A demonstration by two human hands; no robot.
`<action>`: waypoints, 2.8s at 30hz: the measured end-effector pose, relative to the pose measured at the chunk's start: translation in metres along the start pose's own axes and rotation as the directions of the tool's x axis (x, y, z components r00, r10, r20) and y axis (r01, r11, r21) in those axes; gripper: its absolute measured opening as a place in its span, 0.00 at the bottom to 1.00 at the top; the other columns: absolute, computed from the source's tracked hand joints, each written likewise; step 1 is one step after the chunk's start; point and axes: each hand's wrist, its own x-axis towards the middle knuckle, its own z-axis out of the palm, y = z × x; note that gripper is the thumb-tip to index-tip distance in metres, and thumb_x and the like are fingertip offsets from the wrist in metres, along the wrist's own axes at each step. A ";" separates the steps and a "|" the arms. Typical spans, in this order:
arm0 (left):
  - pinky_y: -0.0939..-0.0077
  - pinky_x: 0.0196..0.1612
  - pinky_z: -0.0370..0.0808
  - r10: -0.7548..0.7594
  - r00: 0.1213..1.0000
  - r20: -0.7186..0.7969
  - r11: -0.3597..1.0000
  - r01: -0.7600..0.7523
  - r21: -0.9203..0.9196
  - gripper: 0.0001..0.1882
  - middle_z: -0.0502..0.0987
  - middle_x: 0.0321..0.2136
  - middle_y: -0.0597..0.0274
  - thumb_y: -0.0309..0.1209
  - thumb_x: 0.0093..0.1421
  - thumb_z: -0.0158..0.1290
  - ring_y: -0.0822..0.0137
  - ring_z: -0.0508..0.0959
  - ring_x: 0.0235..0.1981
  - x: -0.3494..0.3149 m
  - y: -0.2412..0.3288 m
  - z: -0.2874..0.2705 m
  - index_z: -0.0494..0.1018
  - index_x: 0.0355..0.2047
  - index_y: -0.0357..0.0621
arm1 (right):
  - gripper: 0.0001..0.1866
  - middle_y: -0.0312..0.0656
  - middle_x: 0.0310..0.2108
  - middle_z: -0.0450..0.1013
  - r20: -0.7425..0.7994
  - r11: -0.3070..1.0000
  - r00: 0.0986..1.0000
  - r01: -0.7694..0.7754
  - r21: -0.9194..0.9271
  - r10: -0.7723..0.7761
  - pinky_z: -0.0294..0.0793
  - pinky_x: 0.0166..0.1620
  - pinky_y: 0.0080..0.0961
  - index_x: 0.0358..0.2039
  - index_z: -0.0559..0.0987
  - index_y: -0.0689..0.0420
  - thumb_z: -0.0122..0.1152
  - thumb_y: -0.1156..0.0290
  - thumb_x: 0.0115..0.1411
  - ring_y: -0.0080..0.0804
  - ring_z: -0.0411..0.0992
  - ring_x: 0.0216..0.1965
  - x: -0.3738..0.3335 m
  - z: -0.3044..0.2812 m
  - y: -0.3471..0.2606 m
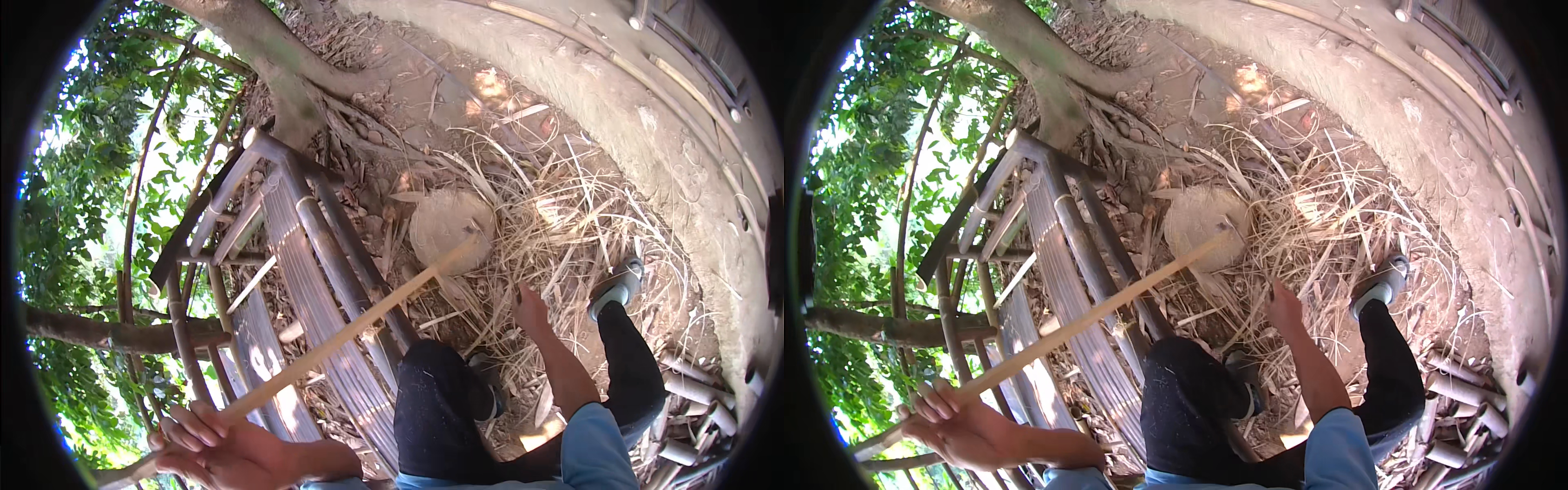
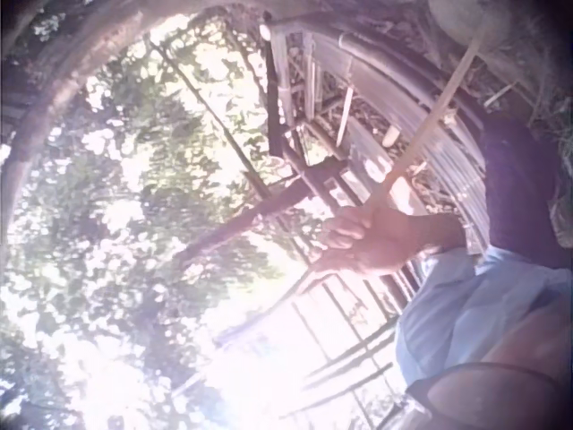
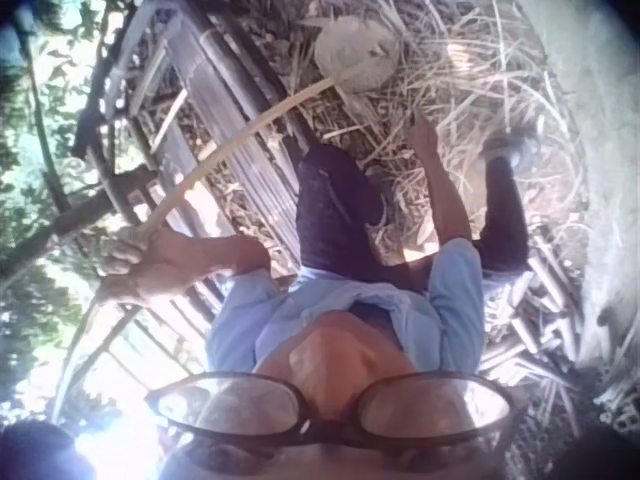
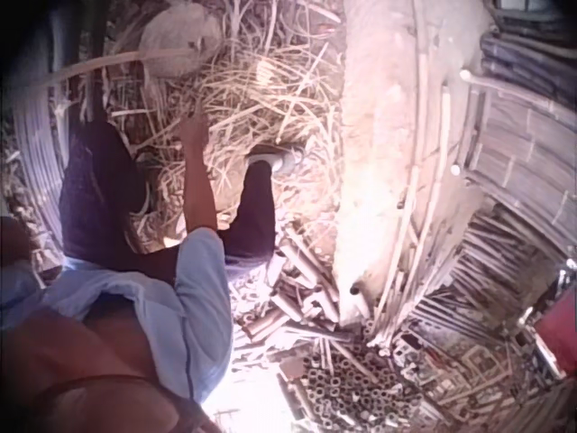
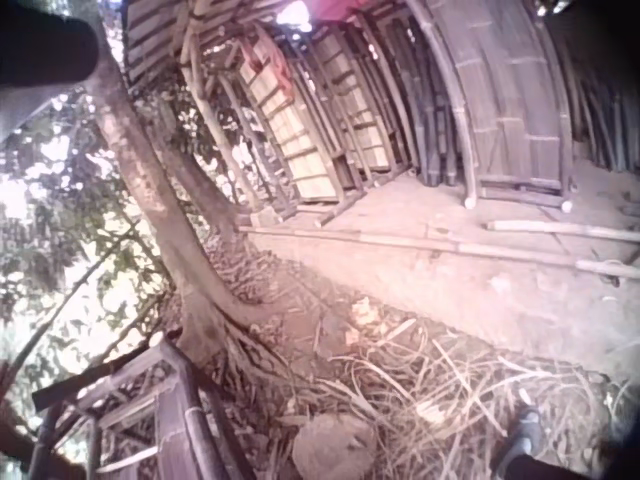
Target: The person shaves a thin strip of bamboo using a knife, repeatedly drawing the blade along the length of the wood while holding it over a bamboo structure.
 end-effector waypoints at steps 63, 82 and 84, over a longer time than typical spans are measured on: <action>0.83 0.14 0.58 0.089 0.926 0.366 0.996 -0.085 -0.029 0.25 0.56 0.16 0.76 0.50 0.77 0.32 0.80 0.57 0.15 0.017 0.012 -0.050 0.63 0.25 0.53 | 0.07 0.50 0.29 0.76 0.215 0.964 0.949 0.192 0.185 -0.230 0.73 0.19 0.32 0.43 0.69 0.58 0.55 0.72 0.68 0.40 0.72 0.18 0.017 -0.065 -0.146; 0.70 0.42 0.75 -0.267 0.826 0.497 0.893 0.019 0.449 0.13 0.73 0.34 0.62 0.33 0.72 0.49 0.68 0.75 0.37 -0.089 -0.188 0.032 0.70 0.53 0.41 | 0.26 0.50 0.34 0.79 -0.076 0.976 0.990 -0.101 0.191 0.117 0.78 0.37 0.42 0.54 0.78 0.55 0.67 0.52 0.62 0.49 0.80 0.34 0.052 -0.028 -0.050; 0.67 0.45 0.73 -0.384 0.754 0.533 0.851 0.065 0.521 0.17 0.72 0.37 0.61 0.31 0.72 0.50 0.67 0.74 0.40 -0.124 -0.228 0.030 0.67 0.58 0.42 | 0.23 0.48 0.32 0.80 -0.236 0.980 0.970 -0.001 0.200 0.050 0.78 0.37 0.41 0.48 0.79 0.55 0.70 0.55 0.59 0.47 0.80 0.34 0.050 -0.070 -0.074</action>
